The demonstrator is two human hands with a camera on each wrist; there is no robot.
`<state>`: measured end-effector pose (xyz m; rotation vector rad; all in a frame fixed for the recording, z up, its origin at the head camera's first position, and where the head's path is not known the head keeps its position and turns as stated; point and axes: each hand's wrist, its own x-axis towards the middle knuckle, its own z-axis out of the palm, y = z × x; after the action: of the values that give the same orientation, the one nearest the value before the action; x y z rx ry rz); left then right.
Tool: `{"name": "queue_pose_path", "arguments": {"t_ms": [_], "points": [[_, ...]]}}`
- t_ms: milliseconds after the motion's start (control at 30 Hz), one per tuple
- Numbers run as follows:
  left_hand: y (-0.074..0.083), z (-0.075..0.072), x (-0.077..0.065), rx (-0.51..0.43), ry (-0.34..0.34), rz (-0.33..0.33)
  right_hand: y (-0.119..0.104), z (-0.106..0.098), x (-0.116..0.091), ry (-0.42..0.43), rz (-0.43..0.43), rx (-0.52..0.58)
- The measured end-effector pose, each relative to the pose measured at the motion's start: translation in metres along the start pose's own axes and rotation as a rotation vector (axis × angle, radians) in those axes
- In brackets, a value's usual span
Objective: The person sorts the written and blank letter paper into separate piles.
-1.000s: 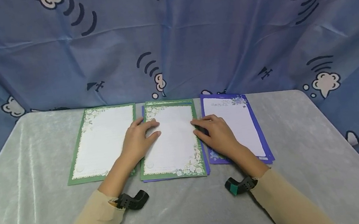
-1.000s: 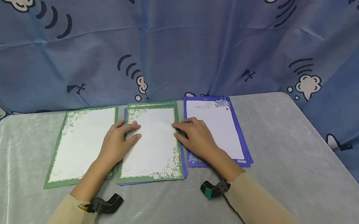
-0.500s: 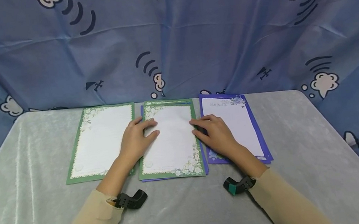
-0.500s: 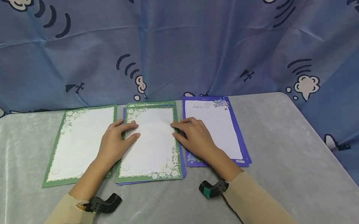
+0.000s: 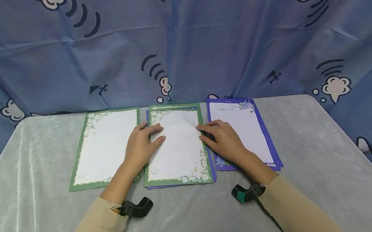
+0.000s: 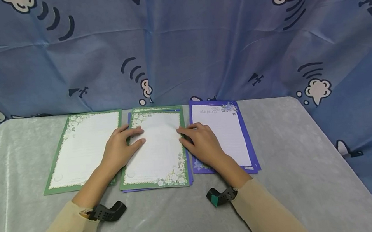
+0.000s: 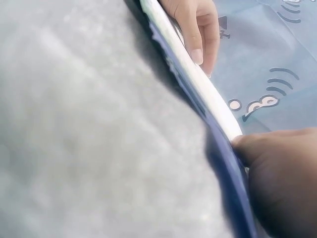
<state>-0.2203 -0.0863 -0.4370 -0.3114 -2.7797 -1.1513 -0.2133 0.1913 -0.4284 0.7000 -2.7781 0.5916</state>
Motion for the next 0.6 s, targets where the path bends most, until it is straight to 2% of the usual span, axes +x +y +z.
{"name": "queue_pose_path", "arguments": {"t_ms": [600], "points": [[-0.0007, -0.0002, -0.0002, -0.005, -0.003, 0.004, 0.0007, -0.0002, 0.0003, 0.011, -0.032, 0.004]]}}
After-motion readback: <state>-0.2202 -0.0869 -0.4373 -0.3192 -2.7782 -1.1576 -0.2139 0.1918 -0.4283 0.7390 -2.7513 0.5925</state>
